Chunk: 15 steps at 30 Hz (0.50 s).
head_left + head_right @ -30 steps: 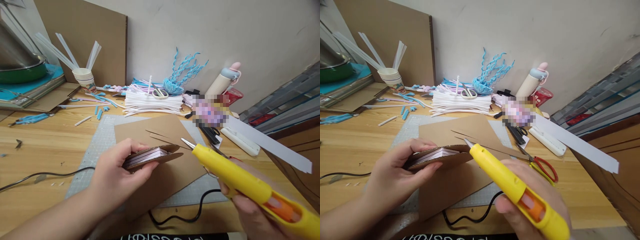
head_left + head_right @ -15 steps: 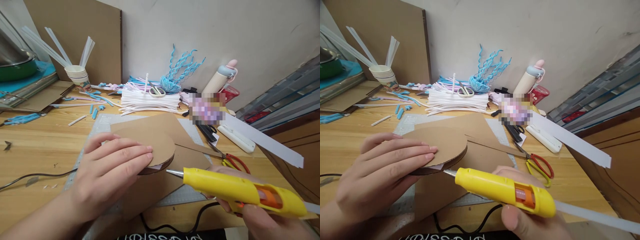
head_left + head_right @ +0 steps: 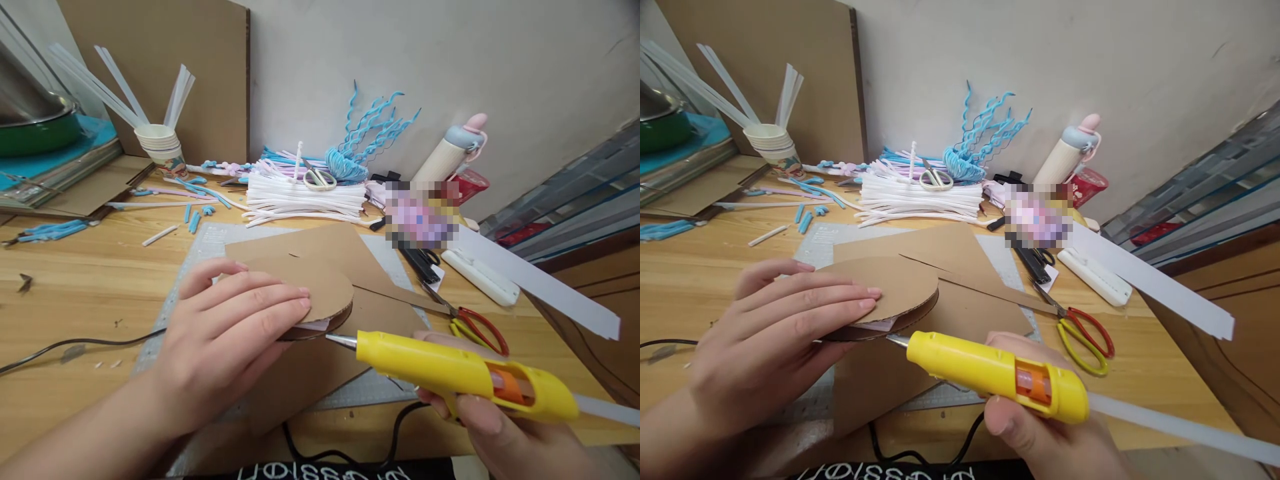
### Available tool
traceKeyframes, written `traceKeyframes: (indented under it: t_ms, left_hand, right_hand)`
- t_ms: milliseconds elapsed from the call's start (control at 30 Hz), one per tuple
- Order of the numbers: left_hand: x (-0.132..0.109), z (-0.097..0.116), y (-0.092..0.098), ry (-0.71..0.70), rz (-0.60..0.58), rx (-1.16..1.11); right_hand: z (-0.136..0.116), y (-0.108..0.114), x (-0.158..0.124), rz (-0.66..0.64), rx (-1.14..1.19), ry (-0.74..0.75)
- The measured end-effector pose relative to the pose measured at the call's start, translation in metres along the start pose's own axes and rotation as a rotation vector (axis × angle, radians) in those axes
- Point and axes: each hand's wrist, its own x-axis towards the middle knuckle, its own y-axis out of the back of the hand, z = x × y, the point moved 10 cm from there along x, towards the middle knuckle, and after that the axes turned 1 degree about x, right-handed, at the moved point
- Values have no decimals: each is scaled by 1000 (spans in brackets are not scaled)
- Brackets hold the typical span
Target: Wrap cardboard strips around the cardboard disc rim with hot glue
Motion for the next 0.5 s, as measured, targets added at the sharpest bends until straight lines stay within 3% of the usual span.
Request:
traceKeyframes:
  t_ms: [133,300,500]
  left_hand:
    - [2,0,1,5,13,3]
    - [3,-2,2,38,14,-5]
    - [3,-1,2,31,11,-23]
  right_hand:
    - [16,14,-11,164,-11,-57]
    - [12,16,-9,201,37,-57]
    - [28,17,-23,200,36,-77]
